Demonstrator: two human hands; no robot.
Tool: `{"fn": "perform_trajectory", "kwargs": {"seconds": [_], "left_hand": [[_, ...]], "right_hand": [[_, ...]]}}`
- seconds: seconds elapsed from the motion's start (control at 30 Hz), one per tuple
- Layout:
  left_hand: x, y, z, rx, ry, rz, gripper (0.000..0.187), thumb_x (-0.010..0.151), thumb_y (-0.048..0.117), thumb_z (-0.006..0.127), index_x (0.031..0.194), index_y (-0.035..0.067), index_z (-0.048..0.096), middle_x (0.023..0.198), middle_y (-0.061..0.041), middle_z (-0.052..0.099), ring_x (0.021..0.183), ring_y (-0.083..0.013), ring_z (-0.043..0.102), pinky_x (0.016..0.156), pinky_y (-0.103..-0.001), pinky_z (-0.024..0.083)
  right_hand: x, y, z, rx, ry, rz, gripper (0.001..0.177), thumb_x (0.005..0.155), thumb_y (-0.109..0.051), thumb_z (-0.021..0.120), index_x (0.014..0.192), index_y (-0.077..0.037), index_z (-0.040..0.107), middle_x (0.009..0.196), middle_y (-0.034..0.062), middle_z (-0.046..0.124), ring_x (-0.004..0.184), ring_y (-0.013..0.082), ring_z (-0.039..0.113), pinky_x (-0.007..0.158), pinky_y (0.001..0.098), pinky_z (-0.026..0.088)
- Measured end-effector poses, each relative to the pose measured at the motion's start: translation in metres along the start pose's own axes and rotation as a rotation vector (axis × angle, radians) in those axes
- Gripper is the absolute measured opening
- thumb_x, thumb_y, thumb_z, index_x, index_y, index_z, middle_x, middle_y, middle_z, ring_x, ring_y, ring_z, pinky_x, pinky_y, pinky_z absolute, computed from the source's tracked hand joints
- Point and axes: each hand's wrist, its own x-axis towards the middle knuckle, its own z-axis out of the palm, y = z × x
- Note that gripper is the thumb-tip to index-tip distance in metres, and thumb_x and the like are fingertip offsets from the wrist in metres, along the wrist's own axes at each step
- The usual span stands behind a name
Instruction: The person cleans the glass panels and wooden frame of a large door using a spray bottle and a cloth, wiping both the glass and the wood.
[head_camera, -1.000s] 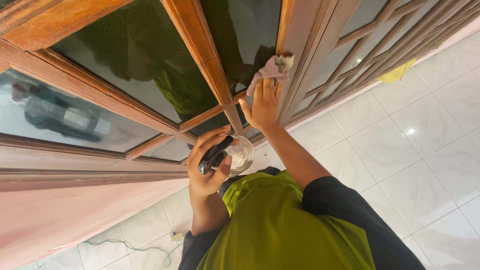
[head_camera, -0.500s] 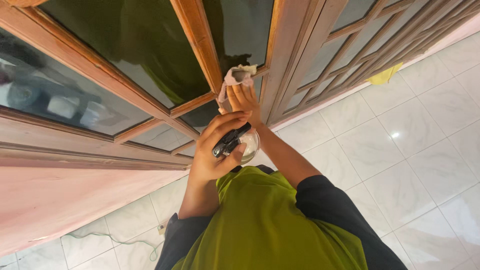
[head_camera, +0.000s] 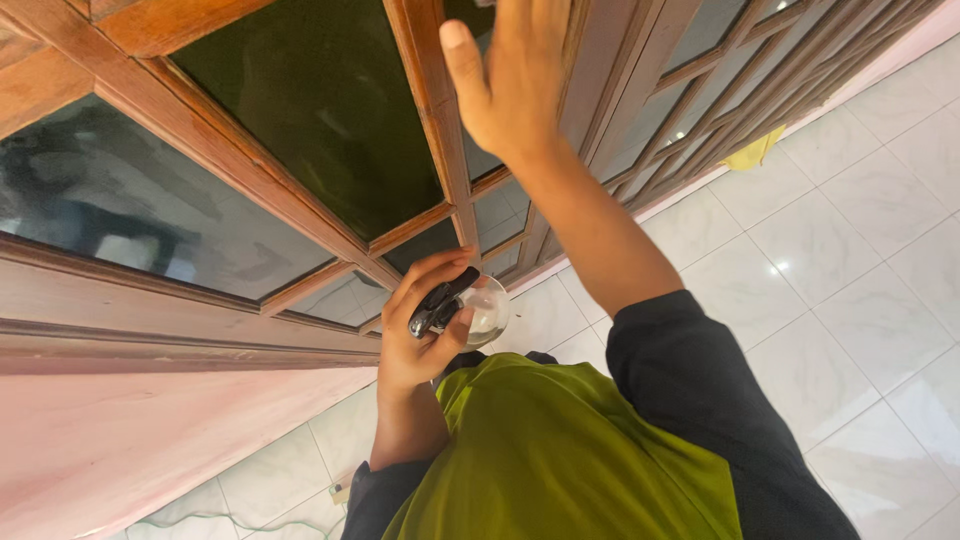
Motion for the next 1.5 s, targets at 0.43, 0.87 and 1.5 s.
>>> {"fn": "perform_trajectory", "kwargs": {"seconds": [0.43,0.87,1.5], "left_hand": [[0.019,-0.011,-0.071,-0.104,-0.168,0.061,0.038,0.093,-0.002,0.068,0.130,-0.007,0.059,0.137,-0.024,0.060,0.127,-0.0332,0.065,0.102,-0.043,0.060],[0.035,-0.052,-0.067,-0.344,-0.404,-0.004,0.040,0.094,0.005,0.071,0.132,-0.004,0.060,0.140,-0.023,0.062,0.119,-0.0288,0.073,0.102,-0.038,0.061],[0.085,-0.085,-0.026,-0.302,-0.289,0.090,0.044,0.094,0.003,0.068,0.136,-0.002,0.057,0.141,-0.022,0.059,0.110,-0.0349,0.074,0.094,-0.042,0.062]], "right_hand": [[-0.044,-0.023,0.046,-0.275,0.286,-0.198,0.095,0.102,-0.067,0.052,0.157,0.007,0.029,0.164,0.0236,0.031,0.156,0.0394,0.032,0.129,0.0546,0.014],[-0.123,0.074,0.065,-0.320,0.203,-0.021,0.088,0.106,-0.063,0.046,0.152,0.010,0.032,0.155,0.0323,0.036,0.149,0.0491,0.033,0.132,0.0581,0.019],[-0.096,0.096,0.037,-0.374,0.025,-0.410,0.070,0.102,-0.063,0.049,0.133,-0.002,0.062,0.133,0.0189,0.059,0.130,0.0459,0.052,0.123,0.0647,0.025]]}}
